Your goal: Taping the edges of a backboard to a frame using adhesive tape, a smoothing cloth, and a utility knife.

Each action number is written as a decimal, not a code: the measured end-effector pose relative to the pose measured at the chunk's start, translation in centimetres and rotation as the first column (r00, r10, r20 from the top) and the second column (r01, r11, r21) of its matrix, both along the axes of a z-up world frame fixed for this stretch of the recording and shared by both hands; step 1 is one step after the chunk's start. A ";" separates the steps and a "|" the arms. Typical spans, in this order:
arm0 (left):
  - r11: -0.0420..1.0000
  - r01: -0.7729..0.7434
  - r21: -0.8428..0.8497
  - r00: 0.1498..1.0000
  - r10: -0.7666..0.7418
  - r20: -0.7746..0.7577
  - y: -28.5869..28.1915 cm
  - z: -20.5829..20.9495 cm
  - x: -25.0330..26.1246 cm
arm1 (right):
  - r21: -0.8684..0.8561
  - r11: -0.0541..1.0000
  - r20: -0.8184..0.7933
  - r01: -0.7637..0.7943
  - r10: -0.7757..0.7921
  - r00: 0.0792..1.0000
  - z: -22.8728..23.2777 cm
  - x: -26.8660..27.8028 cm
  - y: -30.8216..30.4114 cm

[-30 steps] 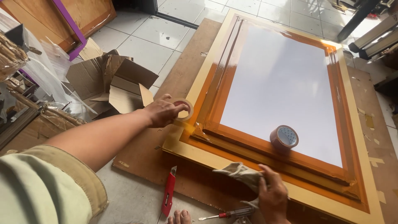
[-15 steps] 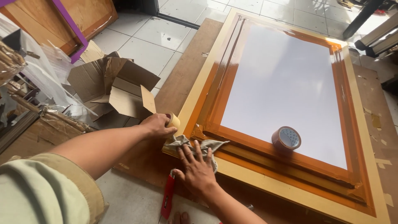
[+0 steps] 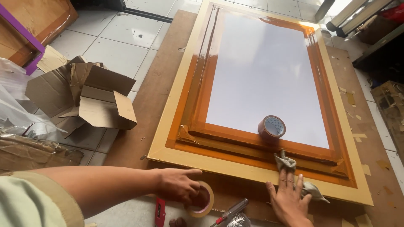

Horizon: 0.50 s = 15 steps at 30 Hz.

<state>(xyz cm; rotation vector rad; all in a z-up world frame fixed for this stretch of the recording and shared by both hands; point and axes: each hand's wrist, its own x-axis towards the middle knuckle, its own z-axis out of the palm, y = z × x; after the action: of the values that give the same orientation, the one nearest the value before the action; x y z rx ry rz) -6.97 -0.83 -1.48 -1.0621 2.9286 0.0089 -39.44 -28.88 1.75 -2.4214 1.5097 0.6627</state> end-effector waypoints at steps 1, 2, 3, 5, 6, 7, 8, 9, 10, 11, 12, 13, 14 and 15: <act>1.000 0.007 -0.001 1.000 -0.007 0.000 0.1 0.4 0.2 | -0.001 1.000 0.000 0.007 -0.007 1.000 -0.1 0.6 1.0; 0.998 0.063 0.024 0.998 -0.062 -0.024 0.2 0.9 0.4 | -0.014 1.000 0.023 -0.001 0.001 1.000 -0.3 1.2 2.0; 0.992 0.118 0.048 0.992 -0.116 -0.049 0.2 1.3 0.5 | -0.029 1.000 0.045 -0.009 0.011 0.999 -0.4 1.9 2.9; 0.995 0.098 0.027 0.983 -0.093 -0.159 0.0 2.4 2.1 | -0.072 0.980 -0.003 -0.187 0.187 0.982 -2.0 5.2 6.1; 0.997 0.071 0.012 0.961 -0.065 -0.267 -0.1 2.9 2.7 | -0.103 0.925 -0.058 -0.365 0.360 0.931 -2.9 6.7 7.6; 0.997 0.078 0.011 0.961 -0.072 -0.266 -0.3 2.9 3.4 | -0.105 0.928 -0.057 -0.358 0.353 0.934 -0.6 8.7 9.6; 0.998 -0.059 0.015 0.977 0.061 -0.206 -0.5 2.9 4.1 | 0.039 0.902 0.028 -0.430 0.429 0.903 1.7 10.7 11.5; 0.981 -0.193 0.008 0.971 0.192 -0.144 -0.9 3.0 4.7 | 0.169 0.847 0.128 -0.504 0.488 0.863 4.1 12.7 13.3; 0.983 -0.185 0.004 0.973 0.184 -0.142 -1.5 2.4 5.7 | 0.164 0.852 0.130 -0.498 0.481 0.867 4.1 13.2 12.8; 0.961 -0.253 -0.111 0.961 0.237 -0.144 -1.9 1.6 6.4 | 0.166 0.837 0.185 -0.522 0.494 0.850 4.0 13.3 12.5; 0.921 -0.318 -0.224 0.945 0.289 -0.154 -2.4 0.8 7.2 | 0.165 0.821 0.239 -0.546 0.504 0.830 4.0 13.6 12.2; 0.925 -0.303 -0.229 0.950 0.273 -0.153 -2.4 0.0 7.6 | 0.160 0.830 0.239 -0.534 0.492 0.837 3.4 12.3 10.5; 0.911 -0.372 -0.178 0.928 0.366 -0.065 -2.4 -0.8 8.0 | 0.138 0.887 0.186 -0.441 0.414 0.891 2.7 11.0 8.8; 0.886 -0.444 -0.137 0.892 0.452 0.030 -2.4 -1.7 8.5 | 0.110 0.932 0.138 -0.346 0.330 0.934 1.9 9.6 7.2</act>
<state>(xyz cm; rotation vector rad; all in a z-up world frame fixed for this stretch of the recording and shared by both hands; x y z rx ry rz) 1.49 -3.22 -3.19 -1.7030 2.5865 -0.1983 -29.80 -21.63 3.69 -2.5890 0.9771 0.6456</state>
